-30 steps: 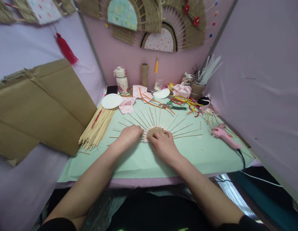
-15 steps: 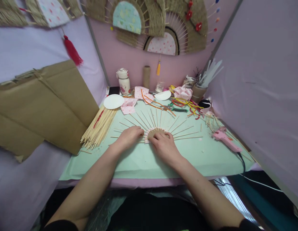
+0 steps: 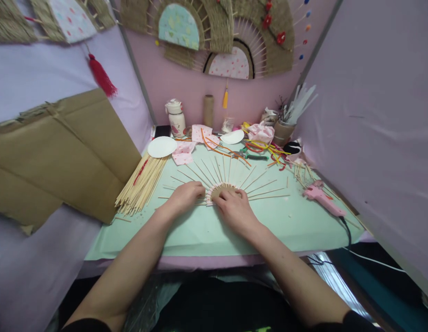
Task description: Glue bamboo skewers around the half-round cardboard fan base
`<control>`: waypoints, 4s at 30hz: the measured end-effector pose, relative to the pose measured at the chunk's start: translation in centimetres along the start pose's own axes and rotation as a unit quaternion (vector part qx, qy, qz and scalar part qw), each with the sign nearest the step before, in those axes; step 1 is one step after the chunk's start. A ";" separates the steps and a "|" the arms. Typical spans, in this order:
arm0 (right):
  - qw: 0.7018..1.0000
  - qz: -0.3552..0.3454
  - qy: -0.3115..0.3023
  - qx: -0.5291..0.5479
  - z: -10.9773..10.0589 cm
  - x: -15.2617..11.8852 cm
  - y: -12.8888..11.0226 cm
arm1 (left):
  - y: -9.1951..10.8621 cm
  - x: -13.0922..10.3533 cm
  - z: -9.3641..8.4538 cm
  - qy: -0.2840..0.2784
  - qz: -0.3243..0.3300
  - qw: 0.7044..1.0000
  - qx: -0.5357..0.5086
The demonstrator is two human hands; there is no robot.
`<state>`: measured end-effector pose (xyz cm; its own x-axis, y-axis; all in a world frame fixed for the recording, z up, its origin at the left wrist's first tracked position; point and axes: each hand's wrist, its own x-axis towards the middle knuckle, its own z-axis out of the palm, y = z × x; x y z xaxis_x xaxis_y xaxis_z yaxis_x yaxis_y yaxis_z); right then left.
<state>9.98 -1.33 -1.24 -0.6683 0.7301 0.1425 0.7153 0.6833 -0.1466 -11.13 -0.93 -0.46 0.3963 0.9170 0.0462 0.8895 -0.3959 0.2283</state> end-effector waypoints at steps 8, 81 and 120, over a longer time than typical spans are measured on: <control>1.000 -0.006 0.008 -0.004 0.0 0.0 0.0 | -0.3 0.2 0.2 0.002 0.010 1.000 -0.006; 1.000 -0.001 -0.002 0.002 -0.2 0.1 -0.1 | -0.2 0.3 0.3 0.005 0.022 0.999 -0.029; 1.000 -0.005 0.002 -0.006 0.0 0.1 0.0 | -0.1 0.3 0.2 0.004 0.022 1.000 -0.018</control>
<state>9.89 -1.23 -1.24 -0.6749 0.7231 0.1472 0.7107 0.6906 -0.1343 -10.99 -0.60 -0.70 0.4334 0.8989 0.0642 0.8622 -0.4344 0.2608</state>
